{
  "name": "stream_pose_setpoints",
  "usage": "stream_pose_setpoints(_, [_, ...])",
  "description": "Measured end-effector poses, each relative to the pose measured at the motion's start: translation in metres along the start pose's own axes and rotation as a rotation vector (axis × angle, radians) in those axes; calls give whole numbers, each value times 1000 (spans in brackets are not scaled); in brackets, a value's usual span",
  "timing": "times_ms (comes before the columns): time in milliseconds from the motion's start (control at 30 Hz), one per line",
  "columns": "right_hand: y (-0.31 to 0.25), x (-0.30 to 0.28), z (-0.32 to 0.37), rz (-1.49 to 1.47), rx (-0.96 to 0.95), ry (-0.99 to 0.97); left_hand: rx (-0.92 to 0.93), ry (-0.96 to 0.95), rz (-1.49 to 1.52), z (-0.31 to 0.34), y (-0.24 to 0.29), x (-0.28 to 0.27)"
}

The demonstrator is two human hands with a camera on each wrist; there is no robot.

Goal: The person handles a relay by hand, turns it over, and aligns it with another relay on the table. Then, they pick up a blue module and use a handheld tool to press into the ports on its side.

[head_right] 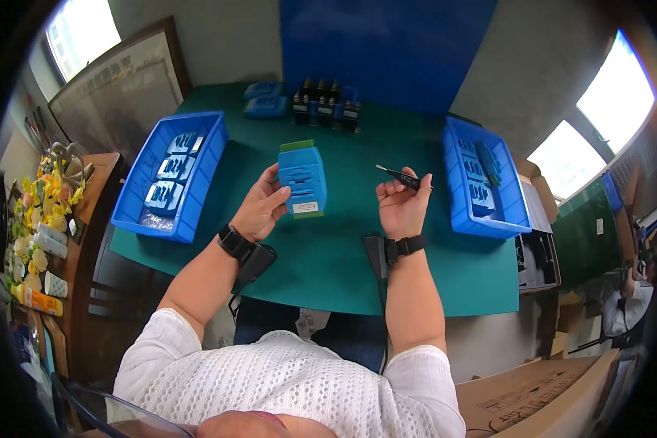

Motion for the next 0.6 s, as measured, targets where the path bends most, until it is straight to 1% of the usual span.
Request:
stream_pose_setpoints(133, [0, -5, -2, 7, 10, -16, 6, 16, 49, -3, -2, -1])
stream_pose_setpoints(200, [-1, -2, 0, 22, 16, 1, 12, 66, 42, -2, 3, 4])
stream_pose_setpoints(300, [0, -1, 2, 13, 25, 3, 47, 86, 42, 3, 19, 17])
stream_pose_setpoints(400, [-1, -1, 1, 11, 19, -2, 53, -28, 360, 11, 34, 18])
stream_pose_setpoints(467, [0, -3, 1, 16, 19, 9, 19, 3, 578, 18, 49, 3])
stream_pose_setpoints(533, [0, -5, 1, 26, 22, 27, 140, 97, 504, 30, 88, 5])
stream_pose_setpoints(567, [0, -5, 0, 35, 23, 19, 170, 169, 418, 37, 109, 10])
stream_pose_setpoints(600, [0, -7, 0, 38, 28, 22, 179, 225, 328, 43, 123, -2])
Point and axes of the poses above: each hand's wrist, its own z-axis away from the middle knuckle, its own x-axis out of the palm, y = z × x, the point moved 4 cm from there along -z, towards the middle knuckle, and after that the axes turned 11 degrees about -y, right-handed, at the moved point
